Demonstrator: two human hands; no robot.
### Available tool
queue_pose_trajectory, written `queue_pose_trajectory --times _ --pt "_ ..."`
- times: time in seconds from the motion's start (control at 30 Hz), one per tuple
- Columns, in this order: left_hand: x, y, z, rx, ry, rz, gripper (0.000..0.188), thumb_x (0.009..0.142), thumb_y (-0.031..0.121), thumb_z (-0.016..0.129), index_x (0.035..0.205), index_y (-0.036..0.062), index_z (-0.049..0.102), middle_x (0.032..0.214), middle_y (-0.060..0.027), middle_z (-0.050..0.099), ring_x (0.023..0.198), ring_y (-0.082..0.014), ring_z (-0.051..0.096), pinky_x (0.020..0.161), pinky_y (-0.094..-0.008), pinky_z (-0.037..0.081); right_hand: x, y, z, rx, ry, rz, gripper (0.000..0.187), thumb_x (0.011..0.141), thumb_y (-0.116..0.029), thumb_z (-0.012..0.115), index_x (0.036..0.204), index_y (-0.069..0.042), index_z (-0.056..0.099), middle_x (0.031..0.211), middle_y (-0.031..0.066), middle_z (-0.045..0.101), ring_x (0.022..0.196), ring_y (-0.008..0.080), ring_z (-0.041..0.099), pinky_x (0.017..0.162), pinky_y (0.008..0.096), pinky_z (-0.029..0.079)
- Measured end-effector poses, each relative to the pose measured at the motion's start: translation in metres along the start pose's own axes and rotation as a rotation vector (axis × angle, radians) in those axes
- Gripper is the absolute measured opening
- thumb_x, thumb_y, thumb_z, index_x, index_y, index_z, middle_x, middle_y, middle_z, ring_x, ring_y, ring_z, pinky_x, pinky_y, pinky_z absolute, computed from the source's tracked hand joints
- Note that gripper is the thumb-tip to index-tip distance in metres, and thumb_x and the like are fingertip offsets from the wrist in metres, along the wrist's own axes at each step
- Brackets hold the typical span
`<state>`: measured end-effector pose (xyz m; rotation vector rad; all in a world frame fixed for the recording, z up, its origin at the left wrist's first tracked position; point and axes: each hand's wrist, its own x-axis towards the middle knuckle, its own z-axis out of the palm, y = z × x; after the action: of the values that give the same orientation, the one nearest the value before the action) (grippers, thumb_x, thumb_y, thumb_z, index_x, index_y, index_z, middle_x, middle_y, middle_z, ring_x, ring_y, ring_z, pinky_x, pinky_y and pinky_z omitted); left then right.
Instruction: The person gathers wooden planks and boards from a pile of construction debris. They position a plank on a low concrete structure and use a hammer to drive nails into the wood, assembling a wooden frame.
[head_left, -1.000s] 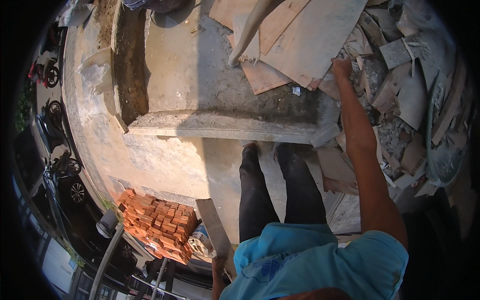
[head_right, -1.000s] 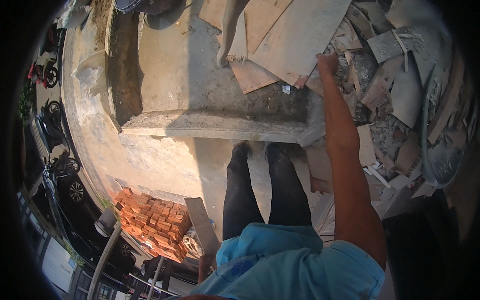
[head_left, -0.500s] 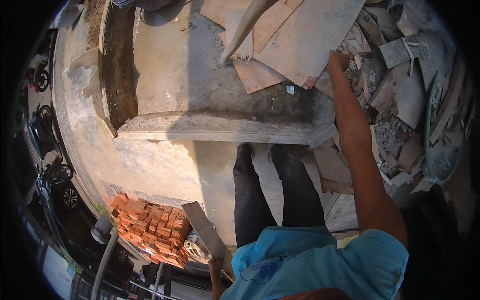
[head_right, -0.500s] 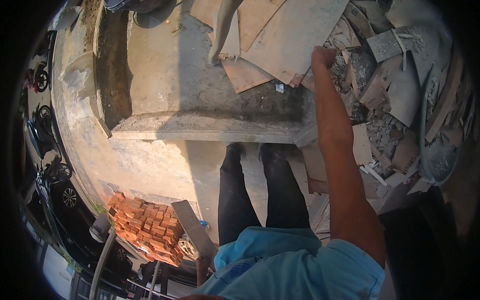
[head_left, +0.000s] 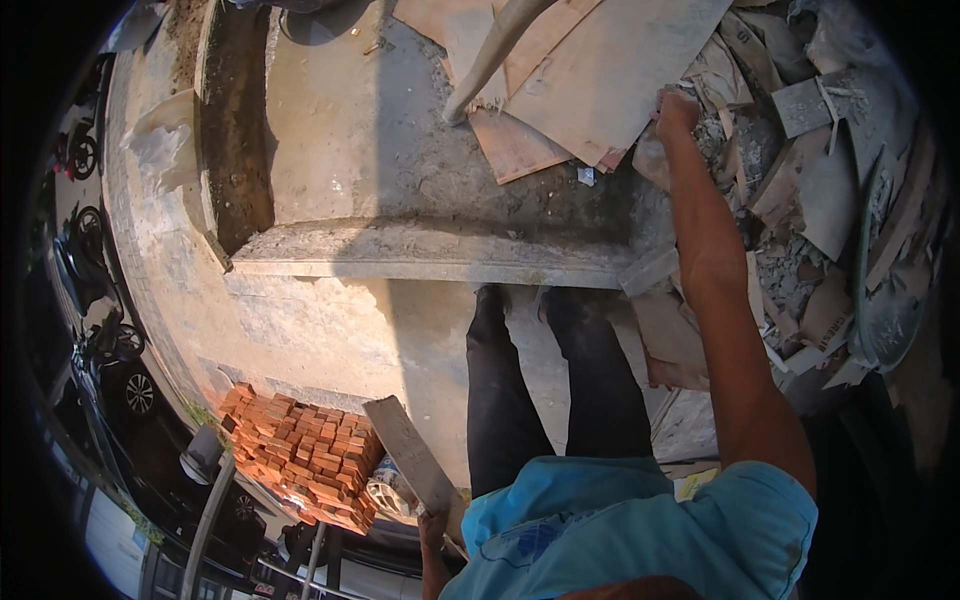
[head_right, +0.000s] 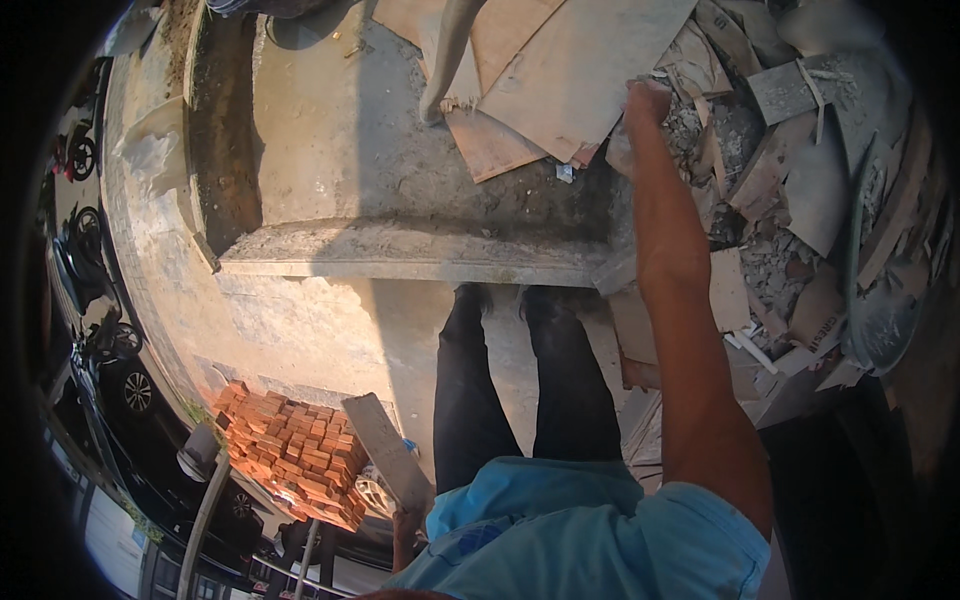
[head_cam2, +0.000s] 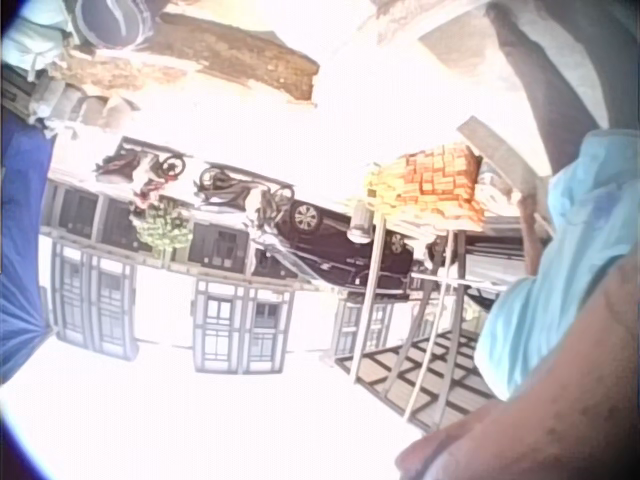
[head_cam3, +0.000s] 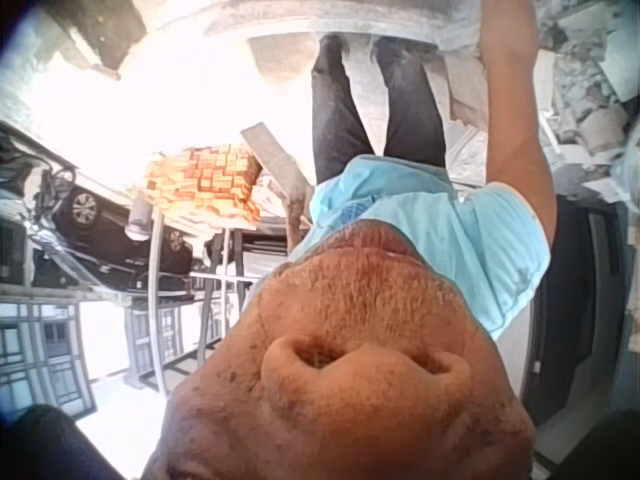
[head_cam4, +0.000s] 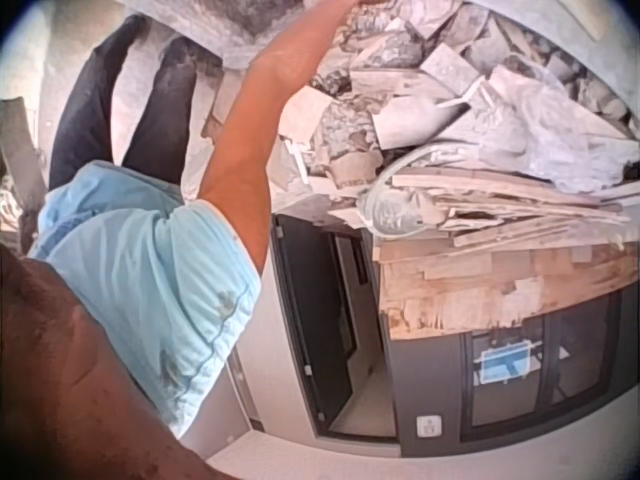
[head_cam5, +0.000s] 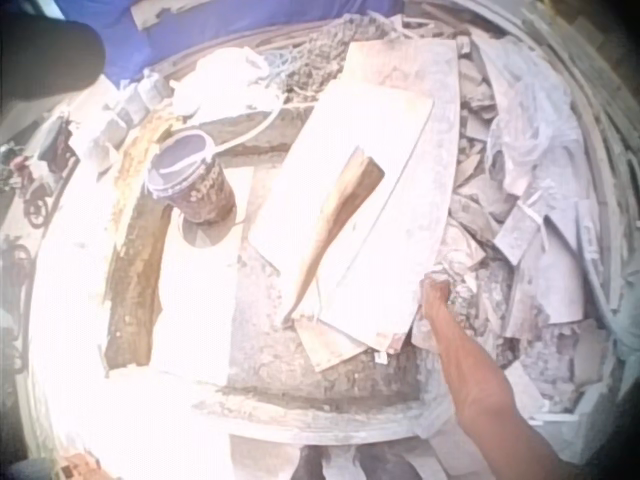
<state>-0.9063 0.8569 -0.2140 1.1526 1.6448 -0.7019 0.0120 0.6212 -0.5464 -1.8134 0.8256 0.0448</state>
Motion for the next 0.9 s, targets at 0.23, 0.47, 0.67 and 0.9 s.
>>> queue_pose_trajectory --times 0.23,0.47,0.67,0.9 --pt "0.000 0.021 0.008 -0.119 0.000 -0.082 0.028 0.085 0.013 0.069 0.108 -0.0016 0.065 0.090 -0.0020 0.066 0.078 -0.0112 0.057 0.068 -0.0277 0.046 -0.064 0.048 0.034 -0.379 0.172 0.152 0.031 0.077 -0.010 0.071 0.100 0.010 0.064 0.097 0.0225 0.069 0.088 0.0326 0.070 0.069 0.0396 0.056" --pt "-0.014 0.020 0.022 -0.155 0.009 -0.182 0.026 0.085 0.016 0.069 0.105 -0.0015 0.066 0.085 -0.0007 0.064 0.073 -0.0089 0.053 0.063 -0.0270 0.044 -0.127 0.083 0.022 -0.624 0.146 0.177 0.036 0.077 -0.005 0.069 0.105 0.015 0.059 0.108 0.0281 0.064 0.096 0.0345 0.067 0.078 0.0398 0.055" --pt "0.002 0.028 0.017 0.037 0.038 -0.167 0.029 0.086 0.018 0.068 0.104 -0.0045 0.065 0.083 -0.0029 0.063 0.073 -0.0106 0.052 0.062 -0.0290 0.043 -0.073 0.147 0.005 0.048 0.131 0.321 0.036 0.080 -0.008 0.068 0.107 0.012 0.055 0.108 0.0215 0.064 0.089 0.0333 0.068 0.074 0.0399 0.057" --pt "0.018 0.014 0.017 -0.024 0.061 -0.178 0.030 0.086 0.018 0.069 0.105 -0.0048 0.066 0.088 -0.0054 0.066 0.075 -0.0117 0.055 0.063 -0.0294 0.045 -0.086 0.122 -0.003 0.178 -0.165 0.280 0.029 0.080 -0.008 0.066 0.106 0.003 0.063 0.097 0.0147 0.067 0.083 0.0249 0.067 0.074 0.0399 0.051"
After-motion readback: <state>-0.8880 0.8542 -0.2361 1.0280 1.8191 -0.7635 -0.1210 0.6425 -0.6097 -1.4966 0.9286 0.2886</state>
